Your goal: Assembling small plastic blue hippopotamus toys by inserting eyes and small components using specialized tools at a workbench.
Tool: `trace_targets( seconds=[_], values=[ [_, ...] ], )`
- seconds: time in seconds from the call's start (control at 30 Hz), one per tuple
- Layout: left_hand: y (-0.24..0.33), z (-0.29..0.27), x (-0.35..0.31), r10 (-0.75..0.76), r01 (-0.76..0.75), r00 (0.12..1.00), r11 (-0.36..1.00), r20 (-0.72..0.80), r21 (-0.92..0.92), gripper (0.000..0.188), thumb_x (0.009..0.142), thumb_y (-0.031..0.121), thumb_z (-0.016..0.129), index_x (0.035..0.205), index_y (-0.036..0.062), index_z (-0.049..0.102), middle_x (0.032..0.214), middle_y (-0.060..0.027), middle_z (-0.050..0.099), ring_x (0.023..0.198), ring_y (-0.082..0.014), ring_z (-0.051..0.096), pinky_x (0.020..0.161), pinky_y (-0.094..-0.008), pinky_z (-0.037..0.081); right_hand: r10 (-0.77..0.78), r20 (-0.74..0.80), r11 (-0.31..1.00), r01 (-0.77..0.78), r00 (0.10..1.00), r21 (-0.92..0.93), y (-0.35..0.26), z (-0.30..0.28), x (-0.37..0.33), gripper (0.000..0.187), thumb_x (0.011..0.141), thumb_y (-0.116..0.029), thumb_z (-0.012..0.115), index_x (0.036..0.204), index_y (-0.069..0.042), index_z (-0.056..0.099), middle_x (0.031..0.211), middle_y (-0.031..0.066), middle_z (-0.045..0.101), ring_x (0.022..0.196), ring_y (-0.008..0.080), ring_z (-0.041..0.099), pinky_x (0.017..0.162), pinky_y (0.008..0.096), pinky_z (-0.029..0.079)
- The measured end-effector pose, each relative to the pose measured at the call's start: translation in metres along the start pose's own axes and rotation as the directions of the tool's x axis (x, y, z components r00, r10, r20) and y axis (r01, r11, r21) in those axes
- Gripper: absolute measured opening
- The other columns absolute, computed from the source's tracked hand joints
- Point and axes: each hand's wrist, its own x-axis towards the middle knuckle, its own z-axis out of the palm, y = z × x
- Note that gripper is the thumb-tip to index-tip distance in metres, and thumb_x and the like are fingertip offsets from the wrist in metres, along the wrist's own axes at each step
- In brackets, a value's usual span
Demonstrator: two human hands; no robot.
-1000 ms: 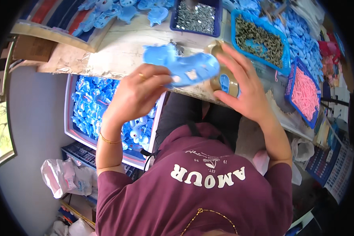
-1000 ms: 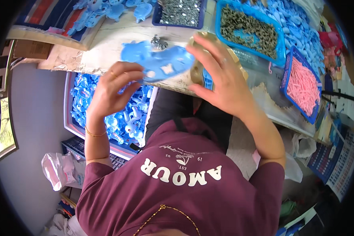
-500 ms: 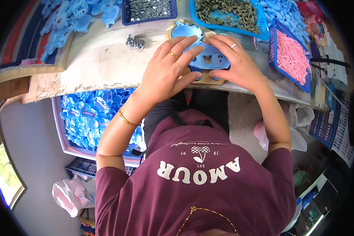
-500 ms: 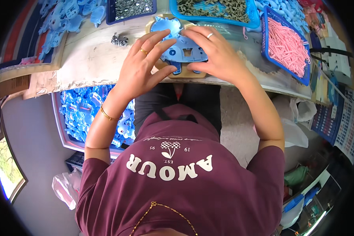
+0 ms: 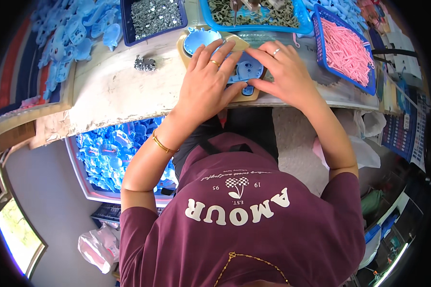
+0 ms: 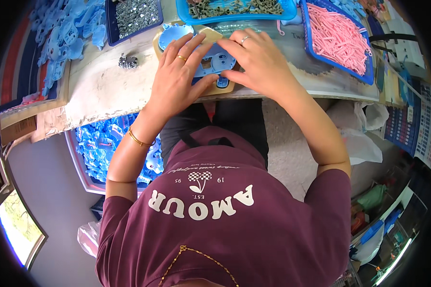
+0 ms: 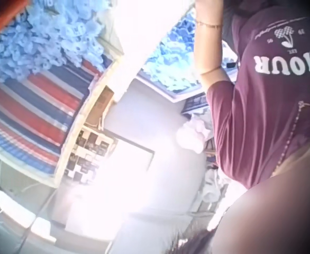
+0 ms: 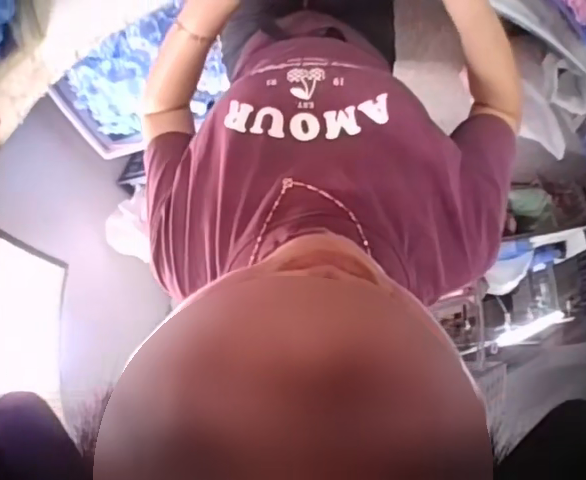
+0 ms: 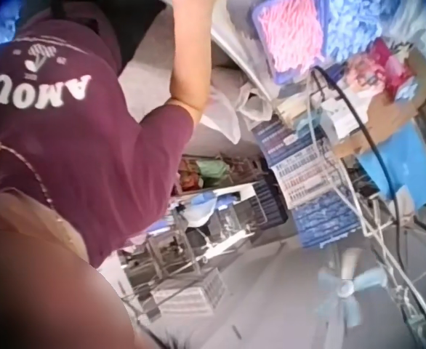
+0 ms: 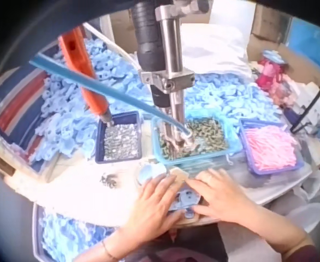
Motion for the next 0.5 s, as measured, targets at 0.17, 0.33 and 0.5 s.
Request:
trace_targets(
  seconds=[0.17, 0.33, 0.5],
  values=[
    [0.003, 0.005, 0.000, -0.014, 0.014, 1.000, 1.000, 0.004, -0.013, 0.055, 0.085, 0.031, 0.074, 0.130, 0.0034, 0.059, 0.137, -0.0130, 0.057, 0.130, -0.0322, 0.050, 0.112, -0.0459, 0.037, 0.023, 0.087, 0.998, -0.017, 0.996, -0.066, 0.001, 0.000, 0.001, 0.066, 0.071, -0.024, 0.083, 0.132, -0.009, 0.061, 0.115, 0.0050, 0.059, 0.108, 0.0268, 0.056, 0.090, 0.0402, 0.043],
    [0.005, 0.005, 0.001, -0.035, 0.035, 0.999, 0.999, -0.005, -0.015, 0.051, 0.084, 0.025, 0.074, 0.128, 0.0031, 0.060, 0.135, -0.0126, 0.059, 0.126, -0.0315, 0.053, 0.110, -0.0437, 0.040, 0.014, 0.082, 0.991, -0.025, 0.996, 0.130, 0.011, -0.005, 0.006, 0.048, 0.079, -0.022, 0.080, 0.122, -0.005, 0.066, 0.113, 0.0068, 0.063, 0.103, 0.0261, 0.061, 0.086, 0.0385, 0.047],
    [0.006, 0.003, 0.000, -0.041, 0.041, 0.999, 0.999, 0.005, 0.008, 0.051, 0.084, 0.024, 0.073, 0.128, 0.0034, 0.060, 0.134, -0.0123, 0.059, 0.126, -0.0315, 0.053, 0.109, -0.0447, 0.040, 0.094, -0.105, 0.975, -0.070, 0.990, 0.210, 0.062, -0.002, 0.056, 0.018, 0.091, -0.017, 0.069, 0.103, -0.004, 0.071, 0.095, 0.0091, 0.070, 0.084, 0.0243, 0.068, 0.072, 0.0344, 0.053]
  ],
)
